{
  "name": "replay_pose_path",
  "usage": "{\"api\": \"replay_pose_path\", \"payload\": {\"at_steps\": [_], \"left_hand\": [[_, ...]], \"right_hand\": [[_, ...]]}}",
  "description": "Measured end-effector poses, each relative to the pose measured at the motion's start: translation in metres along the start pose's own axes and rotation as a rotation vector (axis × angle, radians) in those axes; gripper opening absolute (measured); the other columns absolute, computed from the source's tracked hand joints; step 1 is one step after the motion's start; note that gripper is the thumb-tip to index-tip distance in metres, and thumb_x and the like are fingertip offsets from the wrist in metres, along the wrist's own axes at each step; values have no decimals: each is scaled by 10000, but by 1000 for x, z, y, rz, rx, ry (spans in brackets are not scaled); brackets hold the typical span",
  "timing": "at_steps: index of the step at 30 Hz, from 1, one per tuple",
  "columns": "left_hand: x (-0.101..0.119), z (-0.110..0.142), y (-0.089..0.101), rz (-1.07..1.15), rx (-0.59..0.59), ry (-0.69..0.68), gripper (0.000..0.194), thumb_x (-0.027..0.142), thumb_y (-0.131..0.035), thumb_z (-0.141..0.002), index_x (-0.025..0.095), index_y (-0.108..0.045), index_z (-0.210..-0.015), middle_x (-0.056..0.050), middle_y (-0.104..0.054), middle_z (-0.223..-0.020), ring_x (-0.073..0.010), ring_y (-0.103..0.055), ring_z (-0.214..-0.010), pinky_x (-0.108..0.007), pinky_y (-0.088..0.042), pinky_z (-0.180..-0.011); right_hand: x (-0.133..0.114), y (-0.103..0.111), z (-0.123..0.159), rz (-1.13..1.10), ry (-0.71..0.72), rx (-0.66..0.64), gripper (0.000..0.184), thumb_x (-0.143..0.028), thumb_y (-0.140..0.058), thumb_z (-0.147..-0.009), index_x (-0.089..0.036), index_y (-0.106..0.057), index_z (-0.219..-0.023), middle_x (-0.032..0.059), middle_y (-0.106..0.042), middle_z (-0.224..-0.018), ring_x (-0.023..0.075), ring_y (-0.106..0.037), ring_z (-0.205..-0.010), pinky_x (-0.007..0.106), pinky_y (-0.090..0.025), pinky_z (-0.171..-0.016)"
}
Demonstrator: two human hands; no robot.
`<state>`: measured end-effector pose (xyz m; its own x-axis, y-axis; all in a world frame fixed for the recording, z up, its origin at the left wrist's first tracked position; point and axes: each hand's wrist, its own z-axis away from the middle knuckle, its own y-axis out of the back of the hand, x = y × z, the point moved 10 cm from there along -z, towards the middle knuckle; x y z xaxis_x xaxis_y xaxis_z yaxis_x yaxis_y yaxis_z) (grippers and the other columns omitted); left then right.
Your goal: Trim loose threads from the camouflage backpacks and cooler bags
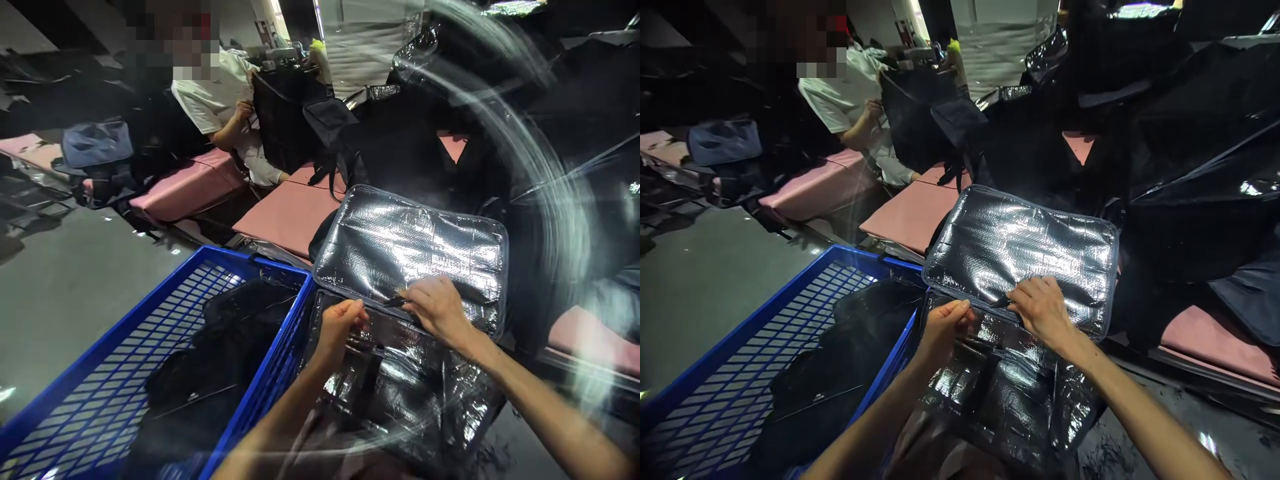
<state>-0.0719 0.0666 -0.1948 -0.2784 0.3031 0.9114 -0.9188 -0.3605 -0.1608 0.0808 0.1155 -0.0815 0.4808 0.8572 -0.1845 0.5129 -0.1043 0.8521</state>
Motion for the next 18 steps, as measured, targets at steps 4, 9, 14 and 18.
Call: {"api": "replay_pose_path", "payload": {"at_steps": [4,9,14,18], "left_hand": [[2,-2,0,7,3,-2,311,401,-589,-717,147,-523,-550,50,-464,-468,-67,-441,-444,-193,-291,-462],[0,-3,-1,8,-35,-16,308,398,-581,-715,142,-529,-552,36,-474,-476,-72,-430,-453,-198,-297,-472],[4,-7,-1,-10,-71,-57,291,363,-555,-739,138,-539,-555,18,-499,-489,-75,-428,-470,-196,-315,-486],[6,-10,12,-141,-80,-73,274,392,-535,-757,149,-617,-660,7,-533,-539,-98,-473,-506,-206,-361,-498]], "right_hand": [[-6,-13,-9,-2,32,-53,172,-279,-478,-888,-194,-626,-866,24,-632,-783,147,-475,-713,295,-259,-664],[-4,-17,-21,-76,-32,-42,181,-313,-491,-883,-204,-635,-894,17,-624,-776,142,-486,-714,282,-271,-652],[-29,-29,-33,44,77,-112,161,-248,-485,-877,-190,-634,-854,30,-612,-750,160,-476,-708,305,-279,-647],[-8,-23,-12,-168,-26,-191,164,-286,-488,-874,-195,-625,-876,37,-616,-779,160,-506,-728,295,-340,-654]]}}
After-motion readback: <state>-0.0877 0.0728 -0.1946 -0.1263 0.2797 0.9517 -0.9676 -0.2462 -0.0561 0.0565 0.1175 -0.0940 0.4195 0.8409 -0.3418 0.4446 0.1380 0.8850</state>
